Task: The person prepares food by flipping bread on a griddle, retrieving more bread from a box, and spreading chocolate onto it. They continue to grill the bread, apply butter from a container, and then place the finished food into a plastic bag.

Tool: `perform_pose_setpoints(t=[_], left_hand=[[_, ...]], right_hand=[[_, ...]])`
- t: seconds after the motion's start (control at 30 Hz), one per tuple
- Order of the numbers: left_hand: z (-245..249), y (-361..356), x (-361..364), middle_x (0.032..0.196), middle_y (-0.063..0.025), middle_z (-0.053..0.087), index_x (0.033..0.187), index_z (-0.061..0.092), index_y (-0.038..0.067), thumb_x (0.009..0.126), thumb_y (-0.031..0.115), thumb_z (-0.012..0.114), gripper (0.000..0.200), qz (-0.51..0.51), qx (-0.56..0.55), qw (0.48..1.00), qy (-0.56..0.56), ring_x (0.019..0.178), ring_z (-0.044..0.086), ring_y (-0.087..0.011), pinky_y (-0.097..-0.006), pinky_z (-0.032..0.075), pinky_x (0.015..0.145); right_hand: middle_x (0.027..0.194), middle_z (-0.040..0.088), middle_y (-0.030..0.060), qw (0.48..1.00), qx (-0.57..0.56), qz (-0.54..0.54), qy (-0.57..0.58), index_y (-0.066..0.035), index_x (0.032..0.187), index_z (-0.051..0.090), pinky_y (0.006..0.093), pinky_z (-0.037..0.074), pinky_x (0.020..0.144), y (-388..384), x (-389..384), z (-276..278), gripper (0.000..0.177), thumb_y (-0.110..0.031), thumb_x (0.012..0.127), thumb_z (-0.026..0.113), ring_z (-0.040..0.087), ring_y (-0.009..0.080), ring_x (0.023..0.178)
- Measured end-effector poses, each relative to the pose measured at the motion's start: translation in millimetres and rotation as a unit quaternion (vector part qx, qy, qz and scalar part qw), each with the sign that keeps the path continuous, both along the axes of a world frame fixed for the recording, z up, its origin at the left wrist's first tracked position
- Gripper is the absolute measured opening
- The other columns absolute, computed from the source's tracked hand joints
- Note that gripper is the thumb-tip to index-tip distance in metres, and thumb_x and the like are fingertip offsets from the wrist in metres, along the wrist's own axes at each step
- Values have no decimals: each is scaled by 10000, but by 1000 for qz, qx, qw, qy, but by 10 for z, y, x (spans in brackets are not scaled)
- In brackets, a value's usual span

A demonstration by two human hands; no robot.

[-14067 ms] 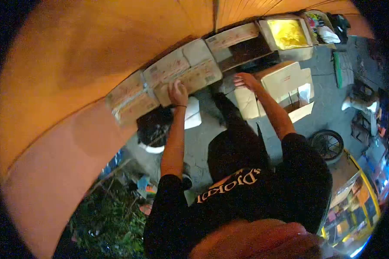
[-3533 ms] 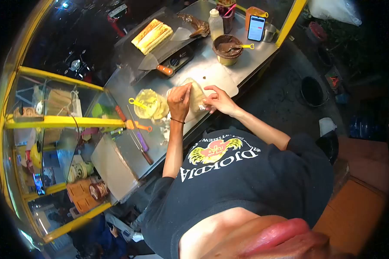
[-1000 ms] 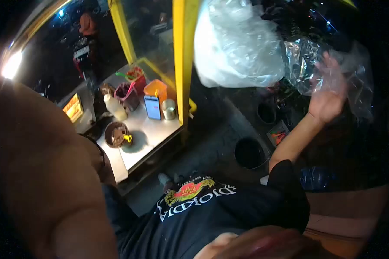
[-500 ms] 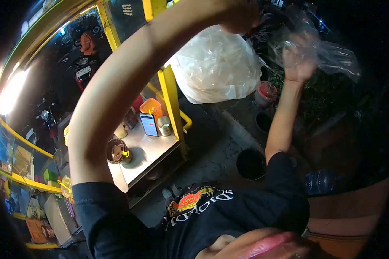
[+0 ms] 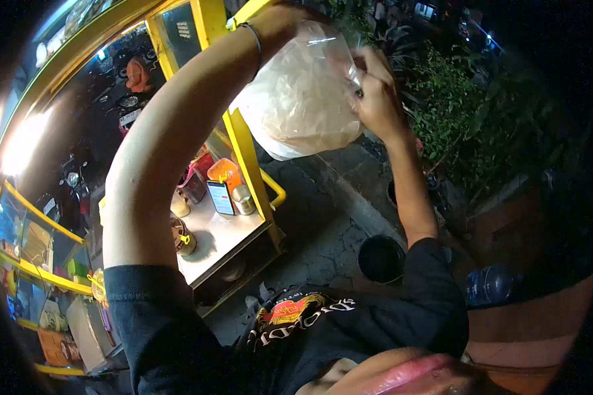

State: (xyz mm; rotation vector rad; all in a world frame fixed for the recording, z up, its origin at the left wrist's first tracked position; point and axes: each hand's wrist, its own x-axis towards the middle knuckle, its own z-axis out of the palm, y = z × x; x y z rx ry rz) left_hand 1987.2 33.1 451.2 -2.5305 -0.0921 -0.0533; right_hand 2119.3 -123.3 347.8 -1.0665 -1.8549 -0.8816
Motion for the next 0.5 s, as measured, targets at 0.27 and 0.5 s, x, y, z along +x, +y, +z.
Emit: perform_pose_setpoints(t=[0.27, 0.5], left_hand=[[-69, 65, 65, 1068, -148, 653, 1094, 641, 88, 936, 166, 501, 225, -9, -29, 1000, -7, 984, 651, -289, -402, 537, 824], [-145, 239, 191, 1001, -128, 680, 1031, 673, 94, 910, 143, 531, 192, -37, -20, 999, -10, 954, 660, -299, -404, 538, 805]], right_hand=[[857, 604, 199, 991, -72, 24, -107, -15, 944, 607, 421, 504, 764, 537, 194, -101, 196, -192, 894, 541, 605, 391, 847], [802, 665, 196, 878, -275, -235, -314, 1, 908, 639, 458, 517, 662, 958, -145, 91, 270, -223, 899, 487, 645, 379, 747]])
